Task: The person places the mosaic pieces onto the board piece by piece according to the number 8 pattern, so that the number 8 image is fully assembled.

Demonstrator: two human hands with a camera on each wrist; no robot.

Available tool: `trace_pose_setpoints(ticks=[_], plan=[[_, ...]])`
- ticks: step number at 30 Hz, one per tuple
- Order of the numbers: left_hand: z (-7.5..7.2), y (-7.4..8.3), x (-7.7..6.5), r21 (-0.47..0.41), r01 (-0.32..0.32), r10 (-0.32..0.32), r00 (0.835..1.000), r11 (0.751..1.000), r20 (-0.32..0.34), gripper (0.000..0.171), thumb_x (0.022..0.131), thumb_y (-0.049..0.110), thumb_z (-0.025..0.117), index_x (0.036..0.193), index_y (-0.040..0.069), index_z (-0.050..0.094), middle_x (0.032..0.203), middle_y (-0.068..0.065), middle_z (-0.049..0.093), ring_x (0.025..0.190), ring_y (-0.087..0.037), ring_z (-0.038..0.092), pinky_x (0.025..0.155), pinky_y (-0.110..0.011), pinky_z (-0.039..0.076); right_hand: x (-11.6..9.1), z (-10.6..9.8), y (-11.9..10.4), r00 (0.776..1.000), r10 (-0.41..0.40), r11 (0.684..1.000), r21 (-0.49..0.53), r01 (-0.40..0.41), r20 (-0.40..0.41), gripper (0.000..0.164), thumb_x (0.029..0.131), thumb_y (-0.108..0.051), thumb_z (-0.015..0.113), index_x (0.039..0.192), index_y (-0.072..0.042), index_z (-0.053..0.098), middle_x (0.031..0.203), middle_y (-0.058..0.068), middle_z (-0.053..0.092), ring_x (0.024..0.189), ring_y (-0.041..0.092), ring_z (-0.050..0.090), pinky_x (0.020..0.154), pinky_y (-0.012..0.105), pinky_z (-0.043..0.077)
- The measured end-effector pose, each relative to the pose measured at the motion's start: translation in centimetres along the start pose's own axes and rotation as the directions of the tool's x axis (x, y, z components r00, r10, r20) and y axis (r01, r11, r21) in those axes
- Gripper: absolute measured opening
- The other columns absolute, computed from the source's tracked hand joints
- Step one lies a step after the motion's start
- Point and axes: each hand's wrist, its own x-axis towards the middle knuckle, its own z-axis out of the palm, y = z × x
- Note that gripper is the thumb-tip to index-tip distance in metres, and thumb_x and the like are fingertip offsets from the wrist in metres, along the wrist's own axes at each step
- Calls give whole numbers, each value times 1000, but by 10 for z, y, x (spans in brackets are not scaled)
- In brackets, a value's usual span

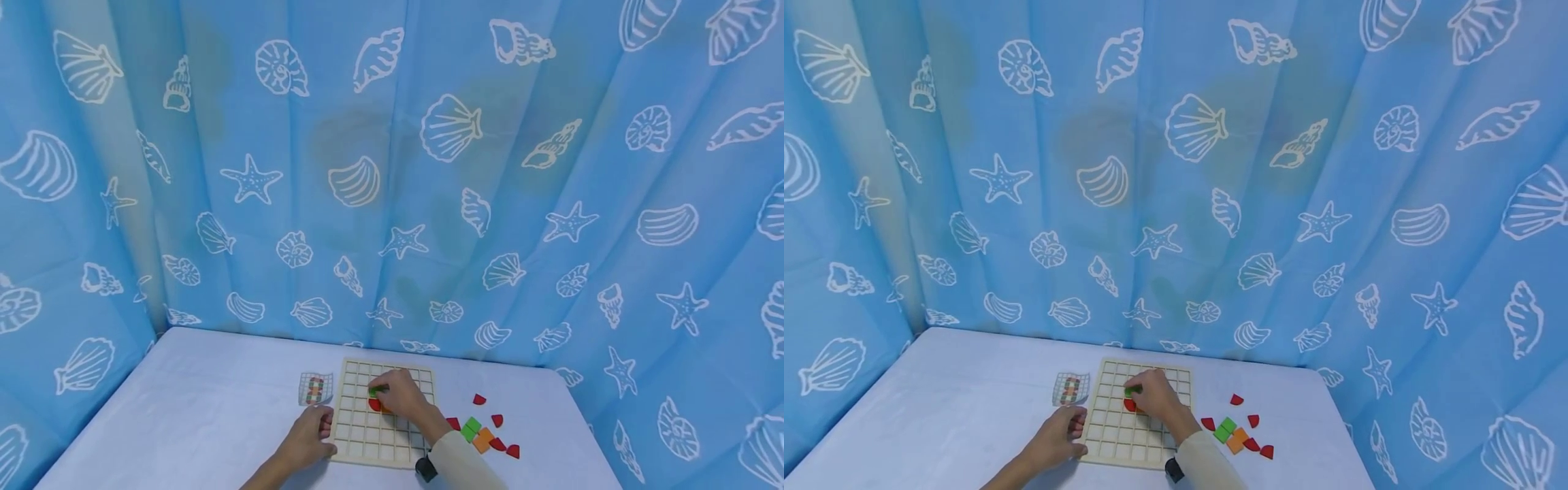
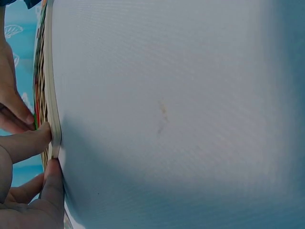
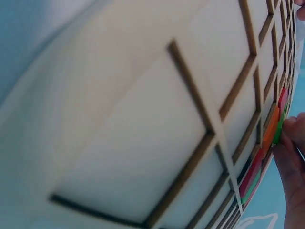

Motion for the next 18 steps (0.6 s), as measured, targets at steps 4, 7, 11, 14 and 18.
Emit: trace_pose_setpoints(ticks=[4,7,11,14,18], plan=[[-1,-2,-3,-4,-4,4,1000,1000,-2,62,62,-7,82,116,-16,53,94,-8,51,85,-19,52,73,-28,51,0,3,-4,999,5,1000,-4,-5,-31,24,88,-4,69,109,-11,75,110,1,70,108,19,61,90,37,53],[-1,-3,-4,-7,-2,2,1000,1000,-4,63,62,-7,82,117,-16,53,94,-8,51,85,-19,52,73,-28,51,-1,5,-5,999,-3,1000,-11,2,-49,22,87,-4,70,107,-10,76,108,1,71,105,19,62,89,36,54],[2,-4,-5,-14,10,-10,1000,1000,-7,64,62,-7,82,118,-17,52,95,-8,51,86,-19,53,75,-28,51,-2,8,-4,998,-9,1000,-11,8,-61,20,87,-5,70,105,-10,77,106,-1,71,103,17,63,88,35,54],[4,-7,-5,-20,18,-18,1000,1000,-8,64,62,-8,82,118,-17,52,96,-9,51,86,-19,53,75,-29,52,-4,9,-2,997,-19,1000,-6,19,-81,20,86,-4,71,104,-11,77,104,-2,71,102,15,64,88,34,54],[5,-8,-7,0,5,-5,1000,1000,-16,64,63,-7,83,118,-16,52,96,-8,51,87,-19,53,76,-29,51,-6,11,-2,995,-21,1000,17,23,-98,21,86,-3,70,105,-10,76,105,-1,71,102,17,64,88,36,54]])
